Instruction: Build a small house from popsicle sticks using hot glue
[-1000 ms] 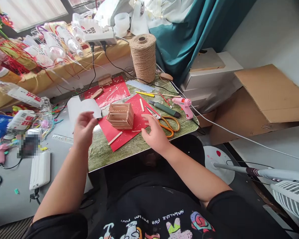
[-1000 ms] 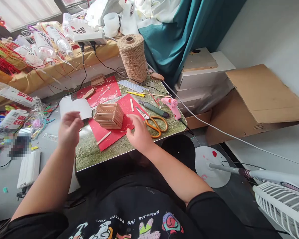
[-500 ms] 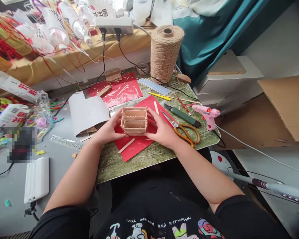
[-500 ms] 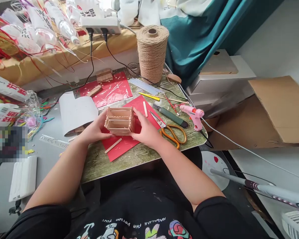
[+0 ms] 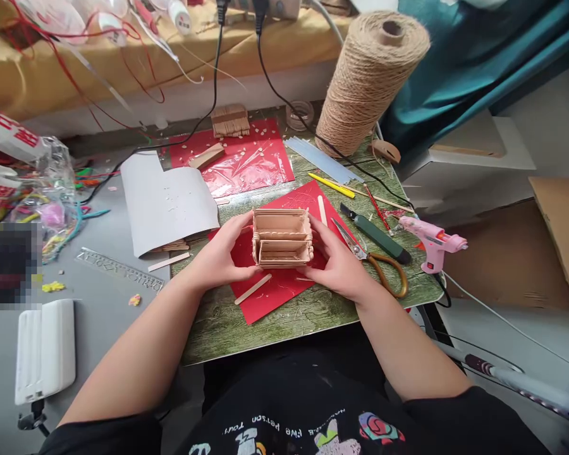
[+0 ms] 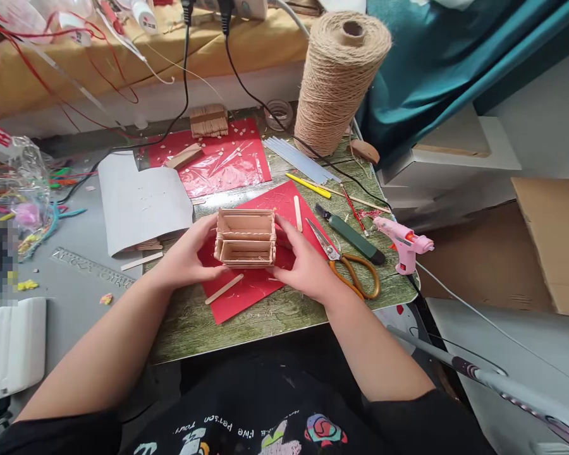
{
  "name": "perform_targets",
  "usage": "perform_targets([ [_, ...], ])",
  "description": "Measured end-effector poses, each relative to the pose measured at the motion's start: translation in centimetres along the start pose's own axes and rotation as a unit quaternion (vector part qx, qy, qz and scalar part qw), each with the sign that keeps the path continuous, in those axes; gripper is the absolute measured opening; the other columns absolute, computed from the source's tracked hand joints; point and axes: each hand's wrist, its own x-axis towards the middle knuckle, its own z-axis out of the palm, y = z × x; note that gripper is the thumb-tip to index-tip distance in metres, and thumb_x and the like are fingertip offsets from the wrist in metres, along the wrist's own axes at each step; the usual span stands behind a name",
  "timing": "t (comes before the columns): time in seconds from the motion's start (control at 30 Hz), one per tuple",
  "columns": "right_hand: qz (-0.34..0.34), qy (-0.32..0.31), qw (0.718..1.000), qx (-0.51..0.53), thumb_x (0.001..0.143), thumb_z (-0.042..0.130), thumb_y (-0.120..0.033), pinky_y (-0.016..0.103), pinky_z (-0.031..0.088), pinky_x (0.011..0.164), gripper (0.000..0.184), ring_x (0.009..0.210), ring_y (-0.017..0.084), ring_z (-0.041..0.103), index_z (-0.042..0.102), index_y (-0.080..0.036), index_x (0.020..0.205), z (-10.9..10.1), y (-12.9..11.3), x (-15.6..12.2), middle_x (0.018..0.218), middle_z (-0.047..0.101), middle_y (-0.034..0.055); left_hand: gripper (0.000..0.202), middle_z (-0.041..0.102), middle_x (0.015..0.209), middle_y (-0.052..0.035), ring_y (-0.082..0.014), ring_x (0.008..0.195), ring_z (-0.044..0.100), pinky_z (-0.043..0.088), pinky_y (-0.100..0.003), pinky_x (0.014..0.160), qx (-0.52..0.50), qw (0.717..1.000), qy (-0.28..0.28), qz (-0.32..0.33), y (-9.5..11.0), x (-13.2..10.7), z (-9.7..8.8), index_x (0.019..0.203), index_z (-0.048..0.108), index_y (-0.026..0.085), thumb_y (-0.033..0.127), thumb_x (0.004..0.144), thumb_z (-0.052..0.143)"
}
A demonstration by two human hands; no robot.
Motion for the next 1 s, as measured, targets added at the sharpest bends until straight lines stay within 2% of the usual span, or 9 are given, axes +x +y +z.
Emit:
perform_targets([
  [0.2,0.005,0.025,0.999,-0.026,0.081,0.093,-0.023,0.063,0.044,0.132,0.113,0.159,0.037,0.049,0.030,-0.041,0.174,0.2,0.6,0.0,0.177,0.042,0.0052,0.112,0.047,0.169,-0.0153,-0.0421,0.155,0.049,0.042,-0.060,0.131,-0.007,1.000,0.008,-0.005,0.0,0.0,-0.2,0.172,0.032,0.033,0.036,0.079,0.093],
  [0.4,-0.009,0.045,0.998,-0.040,0.080,0.096,-0.029,0.066,0.048,0.130,0.116,0.156,0.040,0.052,0.030,-0.044,0.174,0.4,0.8,-0.2,0.173,0.047,0.0056,0.112,0.049,0.166,-0.0150,-0.0427,0.152,0.050,0.046,-0.062,0.128,0.023,0.999,0.028,0.017,0.7,0.1,0.1,0.171,0.035,0.033,0.035,0.075,0.093],
  [0.53,-0.046,0.071,0.994,-0.064,0.079,0.098,-0.030,0.064,0.051,0.127,0.120,0.154,0.040,0.054,0.027,-0.046,0.174,0.5,0.9,-0.6,0.172,0.047,0.0061,0.118,0.044,0.169,-0.0161,-0.0438,0.154,0.045,0.043,-0.063,0.130,0.063,0.997,0.035,0.040,1.0,0.0,0.6,0.174,0.027,0.030,0.029,0.073,0.089],
  [0.73,-0.106,0.080,0.980,-0.145,0.078,0.099,-0.031,0.062,0.044,0.133,0.123,0.159,0.041,0.046,0.024,-0.048,0.174,0.3,0.6,-1.2,0.175,0.041,0.0064,0.132,0.031,0.177,-0.0147,-0.0458,0.163,0.033,0.038,-0.061,0.134,0.086,0.993,0.021,0.081,0.6,-0.4,1.1,0.177,0.009,0.032,0.032,0.074,0.092],
  [0.83,-0.115,0.076,0.979,-0.152,0.078,0.099,-0.034,0.061,0.045,0.132,0.122,0.160,0.041,0.044,0.024,-0.047,0.174,0.2,0.7,-1.3,0.175,0.040,0.0071,0.136,0.035,0.175,-0.0148,-0.0452,0.161,0.037,0.042,-0.060,0.133,0.083,0.992,0.040,0.086,0.0,-0.5,1.3,0.177,0.013,0.034,0.035,0.071,0.098],
  [1.0,-0.102,0.055,0.981,-0.153,0.084,0.093,-0.032,0.060,0.046,0.131,0.114,0.158,0.040,0.047,0.025,-0.044,0.175,0.4,1.1,-1.2,0.174,0.042,0.0082,0.131,0.045,0.164,-0.0162,-0.0423,0.151,0.050,0.043,-0.059,0.131,0.036,0.995,0.065,0.061,-0.6,-1.0,1.5,0.172,0.025,0.034,0.036,0.066,0.102],
])
